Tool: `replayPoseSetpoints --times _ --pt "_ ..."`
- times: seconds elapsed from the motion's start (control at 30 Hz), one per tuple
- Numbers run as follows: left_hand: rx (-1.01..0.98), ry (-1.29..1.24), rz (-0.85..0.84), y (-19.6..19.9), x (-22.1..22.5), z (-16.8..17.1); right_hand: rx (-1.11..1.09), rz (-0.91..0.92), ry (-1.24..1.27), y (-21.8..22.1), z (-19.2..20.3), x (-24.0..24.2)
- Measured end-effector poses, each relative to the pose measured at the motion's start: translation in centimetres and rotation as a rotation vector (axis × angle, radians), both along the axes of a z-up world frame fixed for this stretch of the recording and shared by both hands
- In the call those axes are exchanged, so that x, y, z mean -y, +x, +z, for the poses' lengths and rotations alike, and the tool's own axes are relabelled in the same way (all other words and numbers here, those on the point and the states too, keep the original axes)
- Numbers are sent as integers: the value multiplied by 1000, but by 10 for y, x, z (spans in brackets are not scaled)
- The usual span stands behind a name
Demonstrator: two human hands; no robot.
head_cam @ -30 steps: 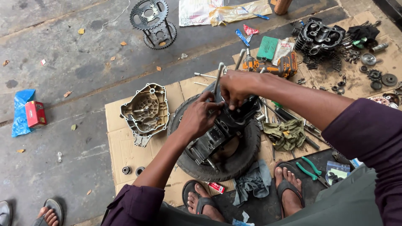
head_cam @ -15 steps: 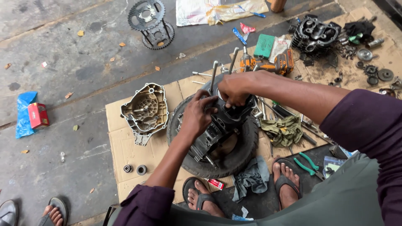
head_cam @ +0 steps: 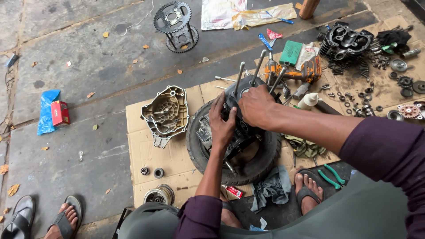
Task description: The recorder is repairing a motorcycle engine, specifically placing a gasket onto the cylinder block and preparing components for assembly.
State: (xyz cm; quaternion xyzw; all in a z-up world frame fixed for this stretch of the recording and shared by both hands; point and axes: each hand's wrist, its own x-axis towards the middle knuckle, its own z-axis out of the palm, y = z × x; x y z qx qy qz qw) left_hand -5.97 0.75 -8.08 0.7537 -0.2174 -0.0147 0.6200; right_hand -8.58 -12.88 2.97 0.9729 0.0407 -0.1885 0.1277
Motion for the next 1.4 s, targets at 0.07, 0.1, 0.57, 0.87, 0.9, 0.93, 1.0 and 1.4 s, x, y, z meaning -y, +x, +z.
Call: replayPoseSetpoints --times 0.07,0.1,0.57,0.87,0.9,0.93,1.0,1.4 --pt "8 18 15 -2 2 -1 6 -17 -20 -1 1 -5" --pt "17 36 35 -3 3 -1 14 -29 -39 -1 2 -7" --pt "-75 197 90 -6 12 -5 -284 -88 230 40 -1 43" --pt "23 176 119 -6 16 -10 -593 -181 409 63 -8 66" --pt "68 167 132 -7 17 -12 -588 -196 411 60 -8 66" --pt "64 174 132 -6 16 -10 -593 -195 417 62 -8 64" --pt "75 156 122 -8 15 -5 -565 -118 292 63 -8 58" --pt "-249 332 126 -12 33 14 -119 -58 413 8 85 59"
